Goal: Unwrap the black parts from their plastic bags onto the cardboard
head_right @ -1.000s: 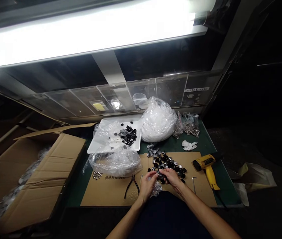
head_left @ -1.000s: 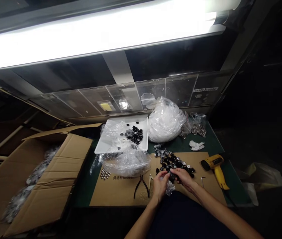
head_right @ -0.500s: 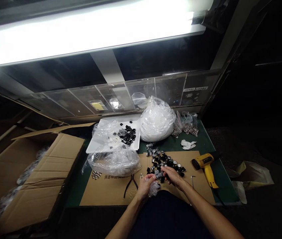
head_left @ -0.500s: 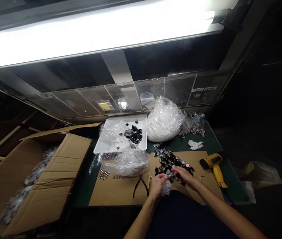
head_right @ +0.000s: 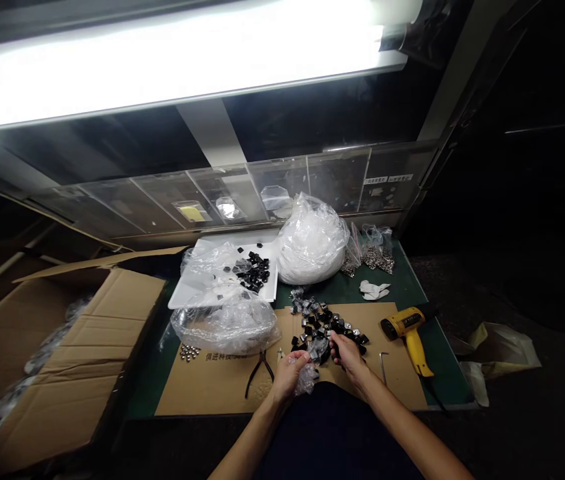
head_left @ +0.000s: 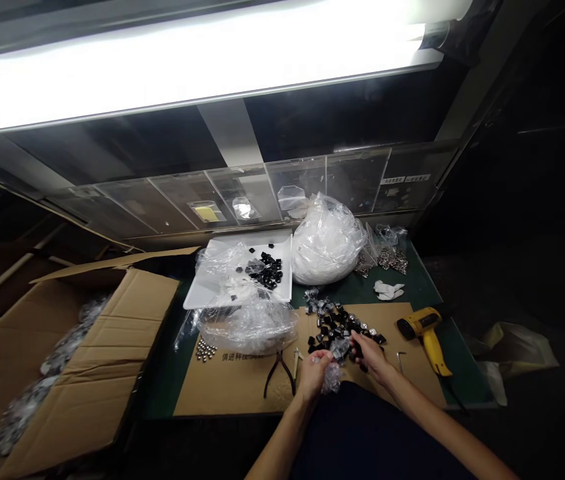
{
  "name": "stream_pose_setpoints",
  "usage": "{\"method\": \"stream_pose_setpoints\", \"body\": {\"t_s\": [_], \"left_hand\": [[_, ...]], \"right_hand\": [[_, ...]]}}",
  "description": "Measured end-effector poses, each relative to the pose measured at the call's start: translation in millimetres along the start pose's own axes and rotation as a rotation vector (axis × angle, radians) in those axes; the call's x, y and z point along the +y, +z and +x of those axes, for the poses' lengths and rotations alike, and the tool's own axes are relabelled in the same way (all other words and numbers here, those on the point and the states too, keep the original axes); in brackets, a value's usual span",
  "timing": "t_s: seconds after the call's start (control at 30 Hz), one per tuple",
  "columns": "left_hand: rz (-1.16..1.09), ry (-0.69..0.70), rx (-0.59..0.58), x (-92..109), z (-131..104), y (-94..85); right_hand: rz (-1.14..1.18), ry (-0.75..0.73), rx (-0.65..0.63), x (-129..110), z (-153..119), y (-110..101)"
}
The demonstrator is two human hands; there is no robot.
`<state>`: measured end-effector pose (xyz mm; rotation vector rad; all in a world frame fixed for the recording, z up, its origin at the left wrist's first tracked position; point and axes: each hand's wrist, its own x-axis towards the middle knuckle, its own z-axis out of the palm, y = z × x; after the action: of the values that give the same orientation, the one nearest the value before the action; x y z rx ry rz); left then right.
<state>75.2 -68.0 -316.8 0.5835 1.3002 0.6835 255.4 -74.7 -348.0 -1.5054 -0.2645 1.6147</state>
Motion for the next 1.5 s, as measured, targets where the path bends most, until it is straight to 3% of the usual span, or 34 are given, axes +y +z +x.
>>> {"method": "stream_pose_setpoints", "body": {"t_s": [0.2,0.4,0.53,0.63,0.83,1.0,1.17,1.27,1.4,1.5], "left_hand": [[0.309,0.072,-0.006,6,-4,5.6],[0.448,0.153,-0.077,6,-6,15.9],[0.519,0.147,0.010,11,-2,18.2],[0.501,0.142,0.049,18,-3,17.5],[0.422,0.092,-0.033,20,-10,21.6],[0.346,0.117,-0.010,27,-15,26.2],[0.288,0.075,-0.015,25,-21,15.5],[0.179,-0.007,-0.035,19,-26,9.2],[-0.056,-0.040,-0.102,16,-36,7.6],[-0.113,-0.022,-0.159,17,-45,3.2]], "right_hand": [[0.240,0.322,-0.320,13,-1,9],[0.313,0.378,-0.336,16,3,12],[0.318,0.378,-0.341,20,7,9],[0.336,0.357,-0.325,24,9,6],[0.361,0.385,-0.364,25,12,4],[0.308,0.360,-0.353,28,13,2],[-0.007,0.211,-0.101,26,24,-3],[-0.401,0.118,0.062,15,39,-3],[-1.094,-0.179,0.153,1,52,2],[-1.369,-0.425,0.194,-3,57,13]]}}
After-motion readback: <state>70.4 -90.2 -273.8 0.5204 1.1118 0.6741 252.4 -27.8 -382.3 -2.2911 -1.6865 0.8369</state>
